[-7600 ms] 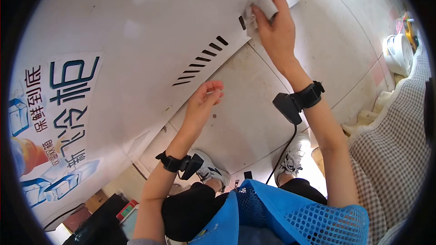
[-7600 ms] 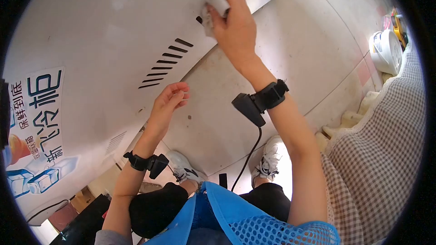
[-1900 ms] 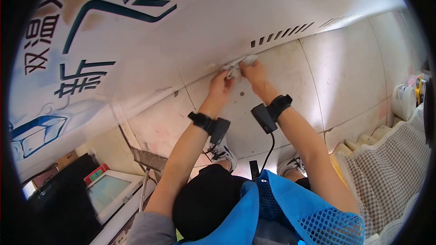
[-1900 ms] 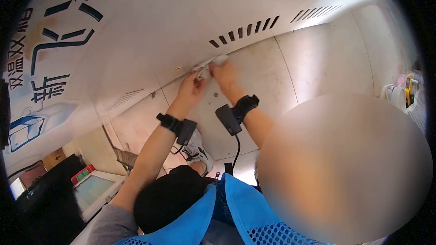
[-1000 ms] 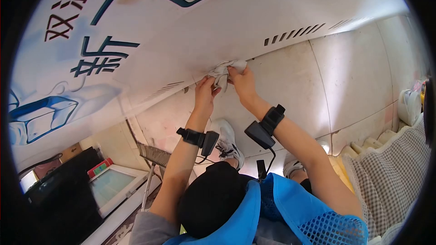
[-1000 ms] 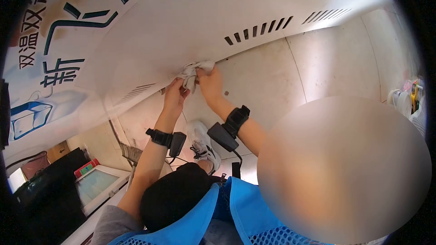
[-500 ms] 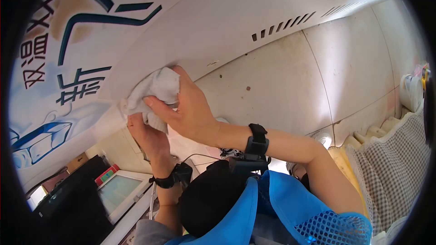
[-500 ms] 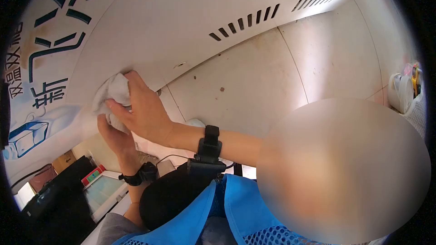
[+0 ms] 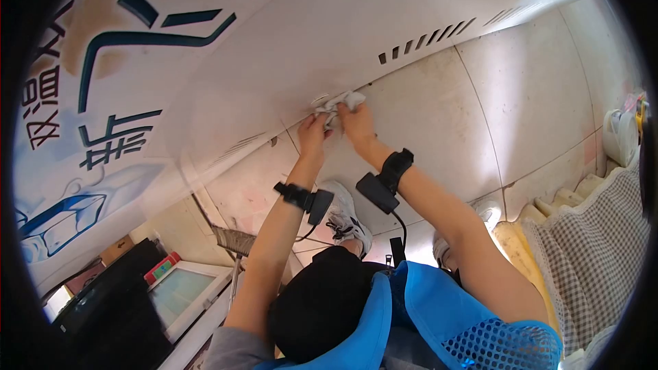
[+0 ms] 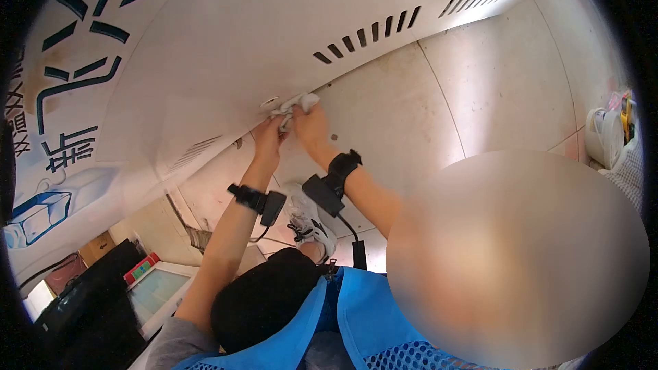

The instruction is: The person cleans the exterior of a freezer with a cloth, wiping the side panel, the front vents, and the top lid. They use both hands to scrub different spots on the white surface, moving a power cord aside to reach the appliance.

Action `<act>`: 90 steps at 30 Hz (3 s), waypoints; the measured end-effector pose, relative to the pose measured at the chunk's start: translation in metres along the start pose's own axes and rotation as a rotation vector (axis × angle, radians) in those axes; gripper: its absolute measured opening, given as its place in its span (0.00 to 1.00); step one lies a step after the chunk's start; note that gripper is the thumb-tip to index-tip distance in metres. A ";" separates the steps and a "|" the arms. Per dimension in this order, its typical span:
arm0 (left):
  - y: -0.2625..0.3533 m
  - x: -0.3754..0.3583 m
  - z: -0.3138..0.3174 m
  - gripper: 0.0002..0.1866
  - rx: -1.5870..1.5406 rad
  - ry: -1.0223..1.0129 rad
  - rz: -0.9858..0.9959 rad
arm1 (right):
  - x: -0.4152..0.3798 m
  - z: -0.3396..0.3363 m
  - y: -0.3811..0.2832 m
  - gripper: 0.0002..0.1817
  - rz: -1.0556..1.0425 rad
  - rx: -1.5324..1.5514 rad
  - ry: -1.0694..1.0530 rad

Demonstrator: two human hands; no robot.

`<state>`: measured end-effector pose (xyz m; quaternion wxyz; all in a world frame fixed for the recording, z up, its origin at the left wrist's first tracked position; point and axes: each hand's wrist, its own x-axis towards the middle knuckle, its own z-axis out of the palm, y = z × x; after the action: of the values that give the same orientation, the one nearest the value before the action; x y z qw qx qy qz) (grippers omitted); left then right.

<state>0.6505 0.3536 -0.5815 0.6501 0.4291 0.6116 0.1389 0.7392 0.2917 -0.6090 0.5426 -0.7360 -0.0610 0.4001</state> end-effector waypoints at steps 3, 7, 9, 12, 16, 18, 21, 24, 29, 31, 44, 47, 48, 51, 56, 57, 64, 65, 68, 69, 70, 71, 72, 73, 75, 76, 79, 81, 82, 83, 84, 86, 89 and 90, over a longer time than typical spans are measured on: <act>-0.015 0.025 0.033 0.08 -0.062 -0.012 -0.047 | 0.026 -0.015 0.018 0.17 0.173 0.155 0.043; -0.013 0.031 0.056 0.08 -0.132 -0.051 -0.137 | 0.016 -0.046 -0.027 0.19 0.260 0.118 0.112; -0.014 0.025 0.047 0.08 -0.317 -0.099 -0.215 | 0.012 -0.051 -0.034 0.19 0.289 0.202 -0.007; -0.012 0.020 -0.001 0.08 -0.412 -0.086 -0.219 | 0.014 -0.014 -0.002 0.13 0.181 0.108 -0.066; 0.011 -0.012 -0.054 0.10 -0.407 -0.034 -0.170 | -0.019 0.017 -0.020 0.14 0.179 0.297 -0.226; 0.015 -0.016 -0.054 0.10 -0.428 0.043 -0.172 | -0.024 0.024 -0.021 0.17 0.176 0.483 -0.304; 0.016 -0.016 -0.040 0.09 -0.417 -0.009 -0.122 | -0.016 0.010 -0.018 0.18 0.073 0.326 -0.263; 0.021 -0.010 0.011 0.08 -0.385 -0.044 -0.220 | 0.005 -0.031 -0.023 0.16 0.028 0.215 -0.101; 0.027 0.014 0.108 0.06 -0.265 -0.289 -0.241 | 0.045 -0.116 -0.037 0.14 -0.026 0.135 0.070; 0.033 0.008 0.138 0.06 -0.259 -0.310 -0.239 | 0.050 -0.139 -0.046 0.13 -0.022 0.208 0.203; 0.143 -0.149 0.009 0.17 -0.014 -0.105 0.312 | -0.071 -0.079 -0.165 0.12 -0.426 0.253 -0.141; 0.167 -0.194 -0.023 0.17 0.007 0.116 0.618 | -0.100 -0.063 -0.204 0.16 -0.561 0.325 -0.344; 0.171 -0.203 -0.035 0.18 0.022 0.192 0.731 | -0.112 -0.064 -0.222 0.18 -0.550 0.274 -0.438; 0.193 -0.224 -0.036 0.20 -0.036 0.452 1.076 | -0.134 -0.053 -0.253 0.20 -0.956 0.331 -0.448; 0.211 -0.223 -0.002 0.19 0.162 0.560 1.260 | -0.137 -0.065 -0.258 0.20 -0.952 0.345 -0.467; 0.207 -0.217 0.007 0.19 0.217 0.496 1.333 | -0.134 -0.075 -0.255 0.19 -0.869 0.288 -0.409; 0.217 -0.191 0.088 0.25 0.762 0.190 1.601 | -0.095 -0.111 -0.233 0.11 -0.697 0.576 0.123; 0.216 -0.189 0.092 0.25 0.756 0.197 1.604 | -0.093 -0.115 -0.232 0.11 -0.704 0.572 0.118; 0.212 -0.186 0.092 0.24 0.693 0.137 1.611 | -0.089 -0.119 -0.221 0.10 -0.685 0.502 0.045; 0.211 -0.191 0.083 0.24 0.755 0.180 1.573 | -0.091 -0.114 -0.214 0.10 -0.678 0.399 0.017; 0.208 -0.197 0.072 0.24 0.816 0.213 1.534 | -0.094 -0.109 -0.209 0.10 -0.666 0.297 -0.002; 0.203 -0.198 0.058 0.24 0.778 0.281 1.535 | -0.097 -0.102 -0.209 0.11 -0.674 0.267 -0.101; 0.195 -0.197 0.041 0.24 0.741 0.345 1.531 | -0.101 -0.093 -0.211 0.13 -0.677 0.236 -0.198; 0.189 -0.196 0.023 0.24 0.688 0.404 1.503 | -0.109 -0.090 -0.223 0.14 -0.665 0.243 -0.290; 0.187 -0.201 0.000 0.24 0.649 0.444 1.472 | -0.118 -0.082 -0.239 0.16 -0.642 0.264 -0.369; 0.189 -0.204 -0.007 0.24 0.620 0.438 1.432 | -0.118 -0.076 -0.242 0.17 -0.635 0.296 -0.443; 0.194 -0.204 0.000 0.25 0.708 0.475 1.454 | -0.112 -0.075 -0.235 0.18 -0.609 0.340 -0.514; 0.203 -0.204 0.019 0.23 0.874 0.518 1.535 | -0.108 -0.080 -0.232 0.18 -0.597 0.350 -0.511; 0.210 -0.204 0.036 0.23 0.875 0.515 1.534 | -0.105 -0.091 -0.232 0.18 -0.588 0.351 -0.397; 0.217 -0.202 0.056 0.24 0.897 0.469 1.624 | -0.100 -0.103 -0.231 0.18 -0.577 0.350 -0.283; 0.223 -0.199 0.077 0.25 0.917 0.421 1.713 | -0.094 -0.114 -0.231 0.18 -0.576 0.434 -0.213; 0.231 -0.187 0.119 0.27 0.914 0.289 1.879 | -0.074 -0.133 -0.229 0.17 -0.587 0.573 -0.084; 0.222 -0.171 0.171 0.26 0.940 0.161 1.839 | -0.040 -0.159 -0.211 0.17 -0.605 0.598 0.076; 0.215 -0.168 0.182 0.25 0.971 0.130 1.778 | -0.030 -0.164 -0.198 0.17 -0.608 0.597 0.081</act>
<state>0.8548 0.2917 -0.3327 0.0321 0.9380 0.0953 0.3318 0.8949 0.2326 -0.4101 0.8270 -0.5104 -0.1354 0.1929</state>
